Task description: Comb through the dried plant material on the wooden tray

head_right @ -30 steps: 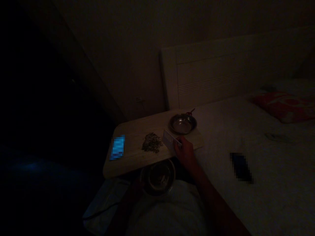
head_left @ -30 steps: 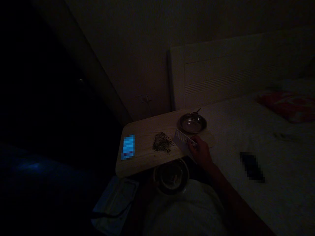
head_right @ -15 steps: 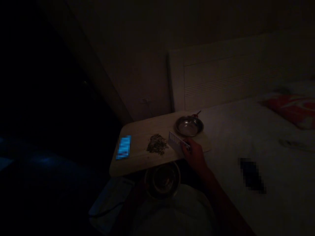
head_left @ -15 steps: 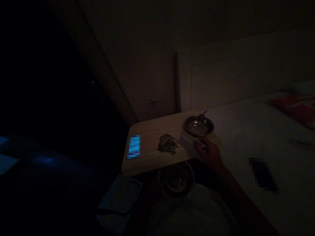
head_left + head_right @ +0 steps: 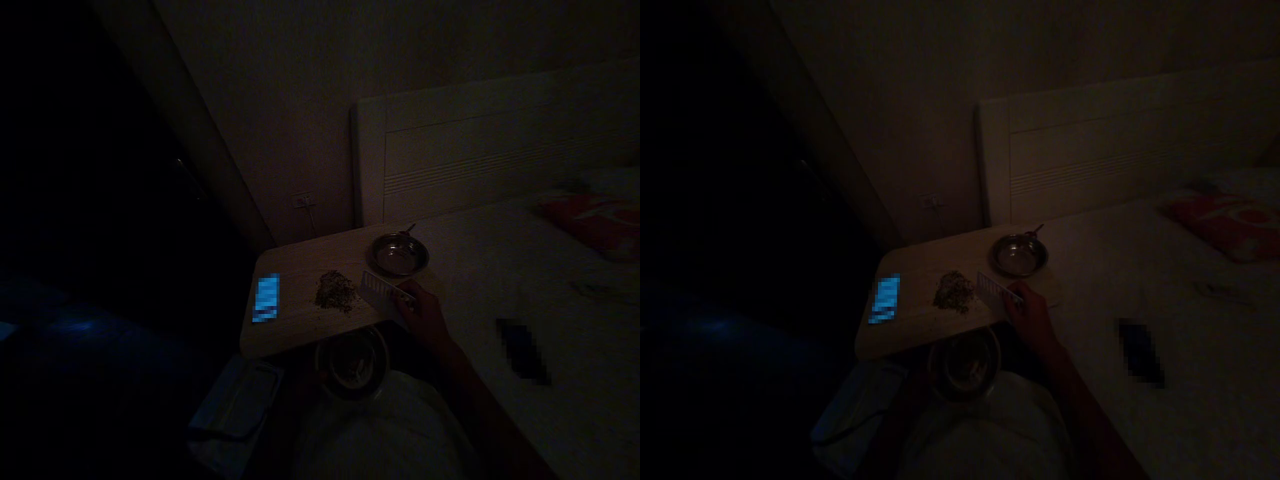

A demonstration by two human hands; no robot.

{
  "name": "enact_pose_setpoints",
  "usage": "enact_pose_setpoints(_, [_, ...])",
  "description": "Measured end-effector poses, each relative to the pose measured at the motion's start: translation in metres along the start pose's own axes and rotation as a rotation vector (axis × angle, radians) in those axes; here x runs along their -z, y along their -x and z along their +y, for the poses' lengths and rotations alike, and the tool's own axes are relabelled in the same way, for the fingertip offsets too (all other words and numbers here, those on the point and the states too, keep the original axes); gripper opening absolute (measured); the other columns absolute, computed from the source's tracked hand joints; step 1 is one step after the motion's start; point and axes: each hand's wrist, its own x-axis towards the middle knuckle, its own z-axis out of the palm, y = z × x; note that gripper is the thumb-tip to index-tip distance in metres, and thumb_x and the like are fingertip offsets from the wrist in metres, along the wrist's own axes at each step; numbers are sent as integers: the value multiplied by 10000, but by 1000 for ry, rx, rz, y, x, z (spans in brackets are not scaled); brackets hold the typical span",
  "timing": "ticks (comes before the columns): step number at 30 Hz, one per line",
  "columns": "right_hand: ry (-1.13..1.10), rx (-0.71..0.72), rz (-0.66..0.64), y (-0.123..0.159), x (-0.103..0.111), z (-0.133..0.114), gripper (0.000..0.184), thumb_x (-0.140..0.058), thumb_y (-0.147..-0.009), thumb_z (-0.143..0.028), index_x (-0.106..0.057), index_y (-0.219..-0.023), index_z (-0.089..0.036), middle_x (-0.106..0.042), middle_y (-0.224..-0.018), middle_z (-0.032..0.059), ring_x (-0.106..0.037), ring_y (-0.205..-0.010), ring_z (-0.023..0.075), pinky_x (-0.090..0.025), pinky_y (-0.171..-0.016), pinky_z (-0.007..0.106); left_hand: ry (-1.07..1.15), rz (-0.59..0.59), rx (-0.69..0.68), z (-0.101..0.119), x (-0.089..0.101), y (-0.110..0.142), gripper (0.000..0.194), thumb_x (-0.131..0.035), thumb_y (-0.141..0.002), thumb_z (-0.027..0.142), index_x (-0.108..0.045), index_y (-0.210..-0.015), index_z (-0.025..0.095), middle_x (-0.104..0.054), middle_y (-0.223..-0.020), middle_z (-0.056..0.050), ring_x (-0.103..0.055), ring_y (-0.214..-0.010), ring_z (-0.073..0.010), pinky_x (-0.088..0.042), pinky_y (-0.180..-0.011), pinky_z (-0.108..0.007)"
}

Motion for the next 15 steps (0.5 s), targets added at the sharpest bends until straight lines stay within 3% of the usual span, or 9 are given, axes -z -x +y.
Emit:
enact_pose_setpoints(6, [-38,-8,-72,2,2,1,147,-588,-903,-349,-614,-869,-208,-679,-794,21,-614,-696,174,-446,-612,259,-12,37,33,-3,6,1,534,-844,-657,288,-729,-1175,230,-668,-1335,-106,-414,-1394,-425,-216,-1190,-586])
enact_pose_setpoints(15, [-10,-8,-22,1,5,0,141,-581,-905,-337,-611,-862,-206,-666,-771,20,-601,-680,173,-429,-607,263,72,-75,22,-2,1,-1,619,-810,-697,255,-653,-1296,249,-598,-1426,-100,-370,-1426,-409,-211,-1192,-586])
